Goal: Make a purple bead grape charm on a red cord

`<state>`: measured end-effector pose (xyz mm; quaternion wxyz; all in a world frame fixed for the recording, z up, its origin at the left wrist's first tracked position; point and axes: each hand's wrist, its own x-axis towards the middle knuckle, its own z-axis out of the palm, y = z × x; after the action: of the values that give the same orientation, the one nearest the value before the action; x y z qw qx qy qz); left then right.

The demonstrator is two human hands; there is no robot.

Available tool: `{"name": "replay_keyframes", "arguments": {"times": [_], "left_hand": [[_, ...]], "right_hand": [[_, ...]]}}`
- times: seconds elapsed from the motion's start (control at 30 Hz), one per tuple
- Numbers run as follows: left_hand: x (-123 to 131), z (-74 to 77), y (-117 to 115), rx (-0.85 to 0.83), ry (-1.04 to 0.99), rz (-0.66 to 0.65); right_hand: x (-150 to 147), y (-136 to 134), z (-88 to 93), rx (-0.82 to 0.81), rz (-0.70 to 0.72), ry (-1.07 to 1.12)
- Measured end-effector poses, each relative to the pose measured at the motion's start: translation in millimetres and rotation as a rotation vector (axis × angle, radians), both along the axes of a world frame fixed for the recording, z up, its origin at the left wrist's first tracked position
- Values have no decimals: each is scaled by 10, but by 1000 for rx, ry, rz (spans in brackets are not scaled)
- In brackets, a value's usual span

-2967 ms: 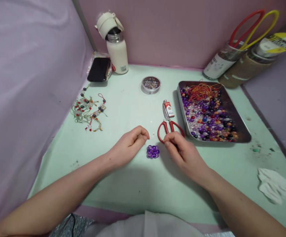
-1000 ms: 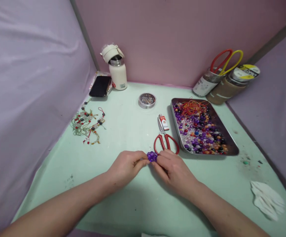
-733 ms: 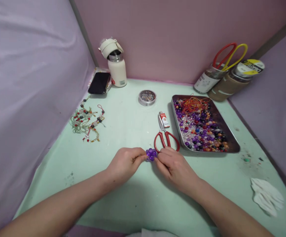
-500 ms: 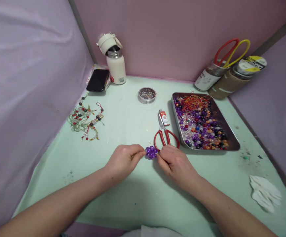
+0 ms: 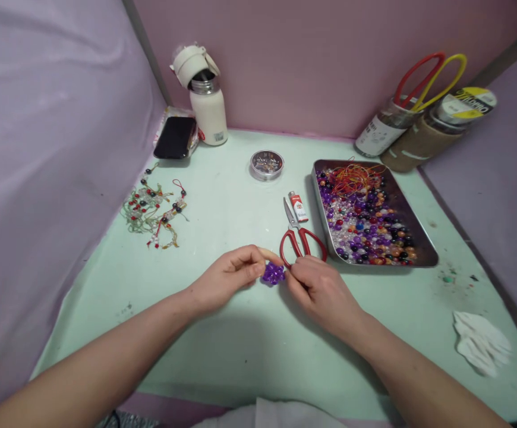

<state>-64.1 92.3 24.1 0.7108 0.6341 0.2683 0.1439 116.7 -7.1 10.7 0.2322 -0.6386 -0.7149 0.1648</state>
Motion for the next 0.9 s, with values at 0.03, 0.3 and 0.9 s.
{"name": "replay_keyframes", "arguments": {"times": [0.03, 0.3, 0.9], "left_hand": [[9, -18, -14, -82, -5, -16], [75, 34, -170, 392, 387, -20], [-18, -2, -209, 851, 642, -173]], "right_hand": [[-5, -1, 2, 0, 2, -11], [-98, -29, 8, 49, 71, -85], [-129, -48, 6, 115, 102, -134]]}}
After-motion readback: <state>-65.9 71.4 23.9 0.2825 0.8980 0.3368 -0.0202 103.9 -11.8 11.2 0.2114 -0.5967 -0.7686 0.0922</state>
